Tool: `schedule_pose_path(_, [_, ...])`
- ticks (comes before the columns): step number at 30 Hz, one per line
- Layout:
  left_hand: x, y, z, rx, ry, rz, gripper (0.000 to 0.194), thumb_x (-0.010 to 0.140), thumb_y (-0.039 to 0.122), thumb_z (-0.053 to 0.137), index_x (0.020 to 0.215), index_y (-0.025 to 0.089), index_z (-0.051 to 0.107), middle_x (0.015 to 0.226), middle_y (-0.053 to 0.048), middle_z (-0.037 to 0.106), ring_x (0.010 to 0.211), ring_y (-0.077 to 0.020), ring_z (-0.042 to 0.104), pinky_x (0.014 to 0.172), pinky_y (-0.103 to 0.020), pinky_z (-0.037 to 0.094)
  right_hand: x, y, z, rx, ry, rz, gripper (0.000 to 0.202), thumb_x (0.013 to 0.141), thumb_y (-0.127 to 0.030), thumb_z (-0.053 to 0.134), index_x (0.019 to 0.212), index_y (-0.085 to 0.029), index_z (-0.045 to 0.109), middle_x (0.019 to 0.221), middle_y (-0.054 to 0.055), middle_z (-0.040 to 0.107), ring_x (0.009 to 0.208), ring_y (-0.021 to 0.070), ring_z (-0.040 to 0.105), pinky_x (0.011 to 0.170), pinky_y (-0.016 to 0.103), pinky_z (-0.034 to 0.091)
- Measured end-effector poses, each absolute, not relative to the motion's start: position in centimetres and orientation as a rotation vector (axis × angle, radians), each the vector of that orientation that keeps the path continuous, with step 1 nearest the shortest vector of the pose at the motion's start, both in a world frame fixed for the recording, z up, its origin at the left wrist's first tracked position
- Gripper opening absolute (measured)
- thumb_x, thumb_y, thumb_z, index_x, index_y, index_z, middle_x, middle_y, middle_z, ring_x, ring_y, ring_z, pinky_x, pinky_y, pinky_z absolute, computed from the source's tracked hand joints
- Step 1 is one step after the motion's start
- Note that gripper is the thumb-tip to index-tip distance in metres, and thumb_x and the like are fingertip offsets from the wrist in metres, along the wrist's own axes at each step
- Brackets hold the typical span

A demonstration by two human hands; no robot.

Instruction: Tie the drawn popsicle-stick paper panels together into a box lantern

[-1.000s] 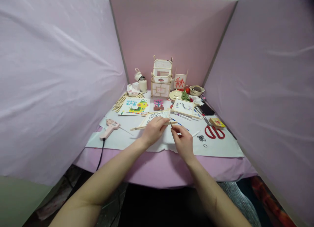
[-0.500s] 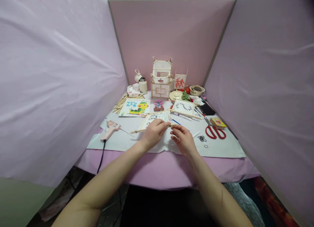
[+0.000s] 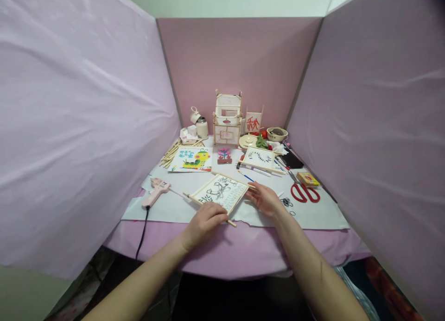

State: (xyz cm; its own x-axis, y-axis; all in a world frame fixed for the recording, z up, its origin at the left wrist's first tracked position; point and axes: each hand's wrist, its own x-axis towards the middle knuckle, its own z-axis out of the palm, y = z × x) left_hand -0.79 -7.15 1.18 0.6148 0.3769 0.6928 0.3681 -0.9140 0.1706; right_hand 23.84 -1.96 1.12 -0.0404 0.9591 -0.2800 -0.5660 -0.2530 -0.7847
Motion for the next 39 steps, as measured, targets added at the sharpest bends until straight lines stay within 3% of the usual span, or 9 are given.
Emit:
schedule_pose_path(4, [-3.1,-7.2,0.9,2.874,0.772,1.129,0.017,0.089,0.01,0.05,0.095,0.019,0.062,0.098,-0.007,0.067,0.101,-0.0192,0.056,0.089,-0.038,0.043,24.2,-4.1,1.3,-1.012,-0.649,1.576,0.019,0.067,-0.014,0.078,0.08,-0.016,0.064,0.083,0.005,0.071,0.076,0.0138,0.067,0.07,0.021,0.056])
schedule_pose_path(8, [-5.3,-6.1,0.9,2.827,1.203,1.06,0.021,0.087,0.009,0.047,0.088,0.02,0.065,0.109,-0.009,0.065,0.11,-0.0231,0.053,0.092,-0.042,0.041,23.1,-7.4,1.0,-1.037,-0.709,1.577,0.028,0.065,-0.022,0.081,0.078,-0.019,0.056,0.073,0.0,0.067,0.07,0.0121,0.066,0.067,0.021,0.054])
schedule_pose_path(13, [-5.8,-6.6,1.9,2.496,1.761,0.805,0.038,0.079,0.009,0.052,0.111,0.026,0.065,0.133,-0.012,0.052,0.126,-0.0337,0.042,0.096,-0.056,0.038,21.0,-9.4,-0.1,-1.042,-0.803,1.566,0.035,0.067,-0.026,0.079,0.079,-0.022,0.047,0.071,-0.002,0.065,0.069,0.0132,0.065,0.07,0.026,0.051])
schedule_pose_path(16, [-3.7,-8.7,2.1,2.153,1.673,1.055,0.036,0.08,0.014,0.052,0.113,0.021,0.063,0.124,-0.012,0.057,0.118,-0.0284,0.05,0.097,-0.048,0.042,20.6,-9.3,-0.5,-1.118,-0.827,1.512,0.034,0.069,-0.027,0.076,0.082,-0.022,0.045,0.069,-0.002,0.064,0.068,0.0142,0.065,0.068,0.027,0.049])
schedule_pose_path(20, [1.4,-11.2,1.4,1.376,1.254,0.932,0.032,0.084,0.032,0.057,0.112,0.016,0.061,0.1,-0.011,0.067,0.083,-0.0204,0.065,0.074,-0.035,0.053,20.7,-9.3,-0.4,-1.105,-0.894,1.485,0.033,0.071,-0.029,0.074,0.085,-0.022,0.045,0.069,-0.002,0.064,0.067,0.0155,0.064,0.067,0.028,0.049])
schedule_pose_path(24, [5.3,-11.4,0.7,0.792,0.914,0.907,0.035,0.083,0.037,0.063,0.107,0.011,0.061,0.099,-0.014,0.069,0.083,-0.0167,0.066,0.083,-0.031,0.052,20.7,-10.1,-0.2,-1.151,-1.169,1.352,0.022,0.076,-0.029,0.065,0.091,-0.022,0.052,0.084,0.003,0.067,0.08,0.0191,0.065,0.076,0.034,0.05])
schedule_pose_path(29, [6.6,-10.9,0.5,0.627,0.82,0.908,0.023,0.085,0.031,0.064,0.091,0.009,0.061,0.086,-0.011,0.068,0.074,-0.0127,0.065,0.074,-0.024,0.052,21.4,-12.1,0.3,-1.276,-1.655,0.882,0.016,0.081,-0.025,0.058,0.096,-0.022,0.064,0.103,0.006,0.065,0.1,0.0225,0.059,0.089,0.037,0.045])
schedule_pose_path(34, [6.8,-10.5,0.3,0.656,0.907,0.892,0.025,0.083,0.029,0.065,0.099,0.01,0.059,0.072,-0.003,0.062,0.052,-0.0047,0.053,0.044,-0.014,0.036,24.8,-13.7,0.4,-1.321,-1.653,0.828,0.017,0.088,-0.03,0.053,0.098,-0.021,0.063,0.097,0.005,0.067,0.086,0.0186,0.061,0.076,0.03,0.048])
schedule_pose_path(39, [7.8,-10.0,0.4,0.655,0.94,0.985,0.028,0.084,0.028,0.063,0.105,0.011,0.058,0.067,0.003,0.054,0.048,-0.0021,0.045,0.043,-0.013,0.032,32.4,-13.0,-1.1,-1.63,-1.593,0.38,0.021,0.088,-0.032,0.05,0.096,-0.019,0.063,0.098,0.008,0.067,0.087,0.0223,0.061,0.079,0.035,0.047])
